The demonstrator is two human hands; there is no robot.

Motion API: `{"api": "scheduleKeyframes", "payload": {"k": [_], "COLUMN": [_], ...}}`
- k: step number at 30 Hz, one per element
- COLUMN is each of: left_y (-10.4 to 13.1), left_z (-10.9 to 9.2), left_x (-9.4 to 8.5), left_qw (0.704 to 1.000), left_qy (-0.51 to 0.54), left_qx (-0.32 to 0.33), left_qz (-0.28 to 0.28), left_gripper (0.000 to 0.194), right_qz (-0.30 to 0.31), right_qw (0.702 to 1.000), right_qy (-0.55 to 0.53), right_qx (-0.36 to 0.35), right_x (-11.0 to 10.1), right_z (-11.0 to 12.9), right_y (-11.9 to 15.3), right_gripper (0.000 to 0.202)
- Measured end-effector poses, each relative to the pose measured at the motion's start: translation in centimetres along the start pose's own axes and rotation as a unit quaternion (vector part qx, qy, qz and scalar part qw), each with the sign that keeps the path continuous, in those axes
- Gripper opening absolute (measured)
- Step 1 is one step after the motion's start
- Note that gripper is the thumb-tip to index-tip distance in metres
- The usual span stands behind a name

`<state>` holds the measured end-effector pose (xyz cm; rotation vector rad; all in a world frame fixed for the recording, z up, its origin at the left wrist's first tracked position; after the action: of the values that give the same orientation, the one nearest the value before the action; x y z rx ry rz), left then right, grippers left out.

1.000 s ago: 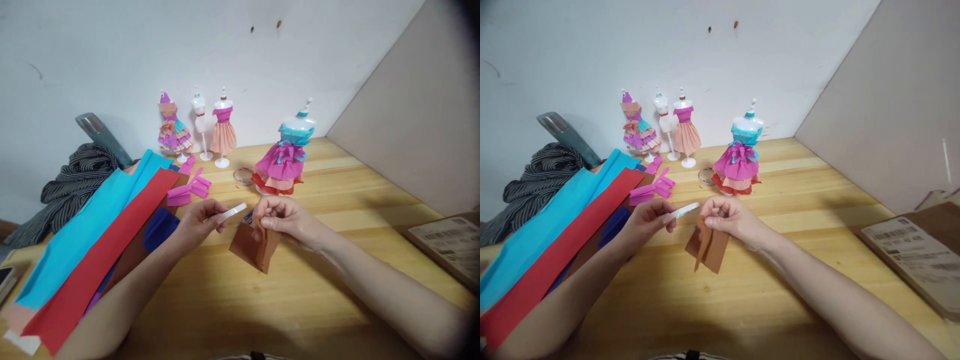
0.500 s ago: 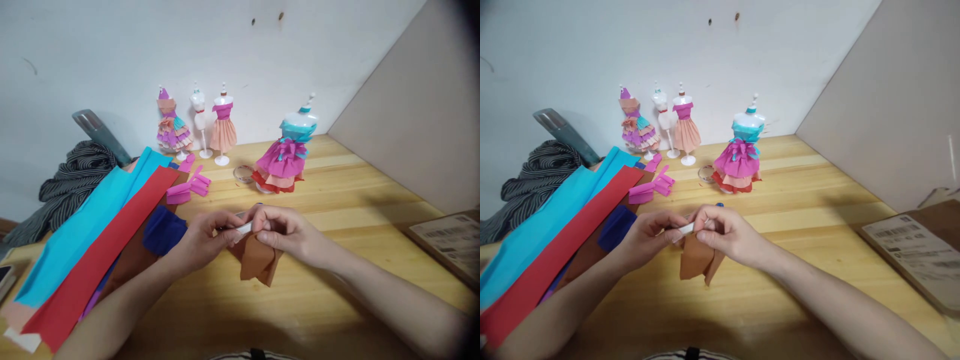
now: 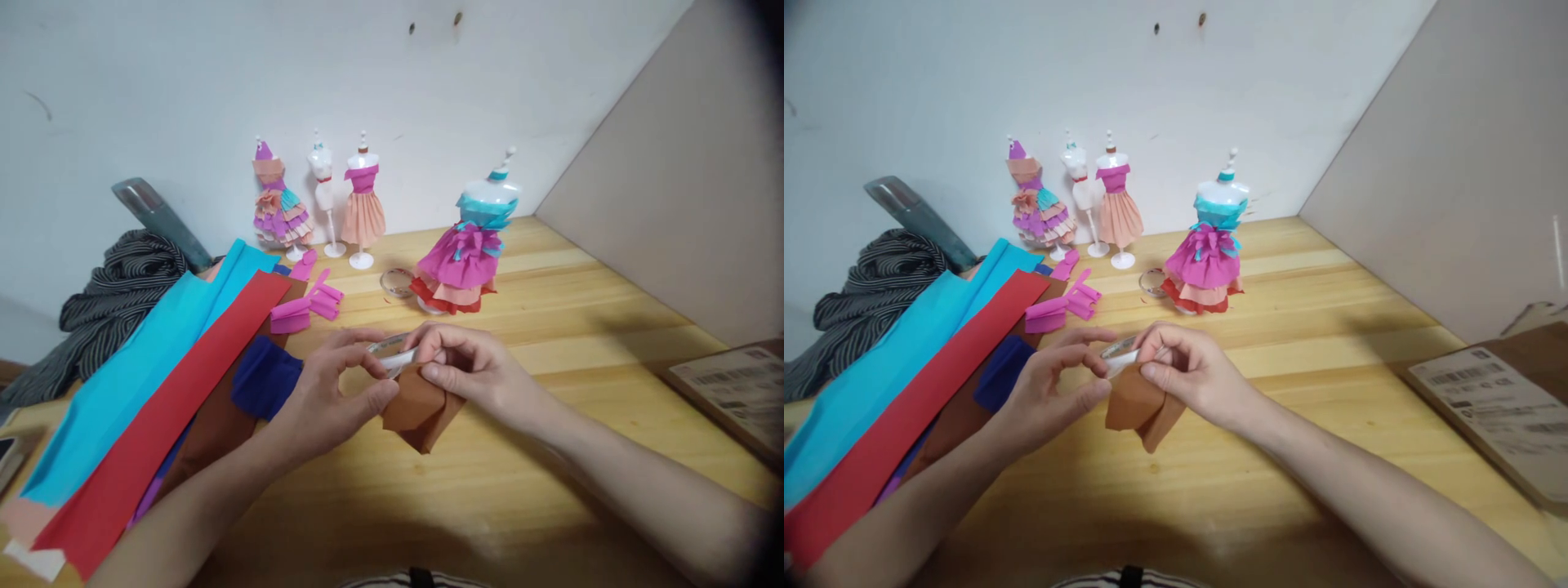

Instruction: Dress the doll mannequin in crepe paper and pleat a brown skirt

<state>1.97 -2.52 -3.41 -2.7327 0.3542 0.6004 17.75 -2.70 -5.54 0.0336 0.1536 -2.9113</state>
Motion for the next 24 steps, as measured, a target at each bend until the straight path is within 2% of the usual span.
{"api": "scheduleKeyframes", "payload": {"k": [5, 11, 18, 24], "left_y": [-0.1, -0.2, -0.4, -0.9], "left_z": [0.1, 0.4, 0.2, 1.2], "left_x": [0.0, 0.0, -0.3, 0.1], "left_qw": [1.0, 0.999, 0.999, 0.999], "left_qy": [0.007, 0.031, 0.023, 0.04], "left_qx": [0.003, -0.019, 0.008, -0.012], "left_qz": [-0.028, -0.02, -0.037, -0.033], "left_gripper": [0.014, 0.016, 0.016, 0.016], "right_qz": [-0.008, -0.018, -0.018, -0.023], "right_qw": [1.0, 1.0, 0.999, 0.999], "right_qy": [0.013, -0.013, -0.031, -0.022], "right_qx": [-0.008, -0.015, -0.022, -0.034], "right_x": [0.1, 0.1, 0.2, 0.4], "right_z": [0.3, 0.6, 0.7, 0.7], "right_y": [0.0, 0.2, 0.4, 0.6], "right_gripper": [0.035, 0.033, 0.031, 0.03]}}
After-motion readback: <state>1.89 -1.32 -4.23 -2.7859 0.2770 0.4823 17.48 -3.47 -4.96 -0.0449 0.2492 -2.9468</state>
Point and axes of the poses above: each hand's wrist, its own y-axis away from the middle knuckle, its own x-axis out of the palm, z = x × y, the point moved 7 cm from there along -y, towards the middle knuckle, and after that the axes turned 8 degrees about -z, right-handed, at the moved point
